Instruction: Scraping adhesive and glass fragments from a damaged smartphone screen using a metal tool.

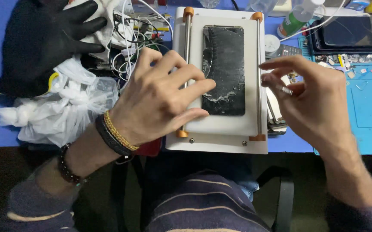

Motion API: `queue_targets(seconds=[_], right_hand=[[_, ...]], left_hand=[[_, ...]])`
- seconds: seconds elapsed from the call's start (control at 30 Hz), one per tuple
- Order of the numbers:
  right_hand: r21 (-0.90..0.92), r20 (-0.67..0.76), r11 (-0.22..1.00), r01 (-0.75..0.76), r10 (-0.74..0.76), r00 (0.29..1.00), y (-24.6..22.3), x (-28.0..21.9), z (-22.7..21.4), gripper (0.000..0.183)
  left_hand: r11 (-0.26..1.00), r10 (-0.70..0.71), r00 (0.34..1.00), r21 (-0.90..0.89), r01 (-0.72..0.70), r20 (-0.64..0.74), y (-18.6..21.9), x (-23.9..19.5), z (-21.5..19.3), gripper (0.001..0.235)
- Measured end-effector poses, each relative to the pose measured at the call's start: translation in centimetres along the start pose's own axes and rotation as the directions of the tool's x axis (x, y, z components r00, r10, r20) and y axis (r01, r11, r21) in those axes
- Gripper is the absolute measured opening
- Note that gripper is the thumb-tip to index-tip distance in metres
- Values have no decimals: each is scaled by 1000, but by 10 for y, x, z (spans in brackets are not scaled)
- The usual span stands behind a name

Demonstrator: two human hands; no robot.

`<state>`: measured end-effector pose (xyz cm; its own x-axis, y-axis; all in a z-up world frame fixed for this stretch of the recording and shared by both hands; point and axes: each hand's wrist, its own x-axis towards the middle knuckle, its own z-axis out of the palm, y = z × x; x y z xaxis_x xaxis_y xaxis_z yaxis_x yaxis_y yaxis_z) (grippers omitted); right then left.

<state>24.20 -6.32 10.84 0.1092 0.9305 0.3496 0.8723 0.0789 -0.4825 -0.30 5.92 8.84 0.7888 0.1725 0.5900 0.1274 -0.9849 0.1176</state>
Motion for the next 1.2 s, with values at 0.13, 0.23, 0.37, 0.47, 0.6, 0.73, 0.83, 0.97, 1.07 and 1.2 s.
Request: queue_targets(seconds=[0.13, 0.23, 0.37, 0.47, 0.6, 0.73, 0.83, 0.97, 1.07, 1.2], right_hand=[[113, -13, 991, 76, -75, 997, 36, 36, 9, 14], [84, 28, 991, 105, -107, 994, 45, 72, 18, 14], [-72, 98, 986, 149, -142, 985, 60, 95, 33, 19], [-147, 102, 970, 193, -179, 979, 63, 95, 35, 24], [-216, 94, 946, 241, -226, 970, 64, 98, 40, 34], [-182, 60, 962, 203, -195, 979, 74, 111, 44, 42], [-57, 88, 992, 110, -104, 991, 64, 116, 33, 46], [221, 107, 973, 62, -87, 990, 62, 106, 18, 41], [285, 83, 952, -110, 90, 992, 68, 85, -13, 39], [-680, 95, 731, 57, 11, 995, 225, -4, -74, 39]], left_hand=[[997, 74, 995, 22, -76, 66, -8, -4, 7, 45], [973, 220, 974, 60, -223, 55, -9, -1, 1, 33], [941, 305, 951, 137, -309, 43, -8, -4, 4, 12], [926, 343, 939, 151, -345, 41, -8, -4, 4, 9], [932, 338, 940, 126, -340, 37, -9, -3, 1, 10], [929, 341, 939, 140, -343, 42, -8, 1, -2, 8], [939, 321, 945, 110, -325, 59, -10, 3, -2, 15], [957, 282, 959, 66, -283, 23, -10, 11, -11, 17], [981, 192, 980, -13, -192, -47, 5, 20, -29, 25], [994, -2, 999, -107, -1, -34, 10, -45, -26, 20]])
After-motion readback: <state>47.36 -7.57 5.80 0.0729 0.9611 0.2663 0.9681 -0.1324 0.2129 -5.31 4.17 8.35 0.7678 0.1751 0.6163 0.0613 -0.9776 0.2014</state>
